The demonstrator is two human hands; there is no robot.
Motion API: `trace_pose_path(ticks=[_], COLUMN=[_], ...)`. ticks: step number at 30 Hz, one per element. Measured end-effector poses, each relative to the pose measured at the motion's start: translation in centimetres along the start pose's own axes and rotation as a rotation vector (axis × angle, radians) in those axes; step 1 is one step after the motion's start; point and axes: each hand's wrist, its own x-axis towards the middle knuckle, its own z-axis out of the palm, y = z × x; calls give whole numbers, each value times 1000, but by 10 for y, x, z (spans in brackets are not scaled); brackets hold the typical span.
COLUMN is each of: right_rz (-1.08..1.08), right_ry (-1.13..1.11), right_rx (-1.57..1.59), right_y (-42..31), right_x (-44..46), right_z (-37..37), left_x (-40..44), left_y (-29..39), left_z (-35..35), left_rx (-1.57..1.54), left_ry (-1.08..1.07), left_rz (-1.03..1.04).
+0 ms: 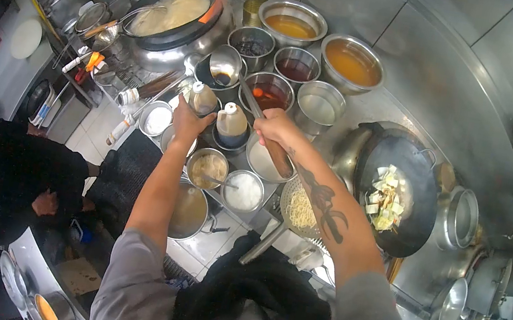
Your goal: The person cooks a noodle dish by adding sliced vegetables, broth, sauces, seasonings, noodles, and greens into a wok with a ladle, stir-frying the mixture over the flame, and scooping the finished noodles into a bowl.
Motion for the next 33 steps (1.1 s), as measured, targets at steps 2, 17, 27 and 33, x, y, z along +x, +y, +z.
trace_pose_path(ticks=[2, 17, 27, 33], right_rz=[4, -2, -58, -114], right_ry=[-9, -72, -165, 363], right_rx=[69, 344, 955, 682], right_y=[-12, -20, 24, 88], right_x=[-14, -55, -177, -328], right_z=[-1, -15, -71, -110], left_x=[3, 18, 39, 0], left_y=[3, -5, 108, 205], left_z=[2, 20, -107, -154], left_rx=[-13, -278, -696, -673], left_ry=[15, 142, 292, 282], left_rz=[24, 81, 333, 563])
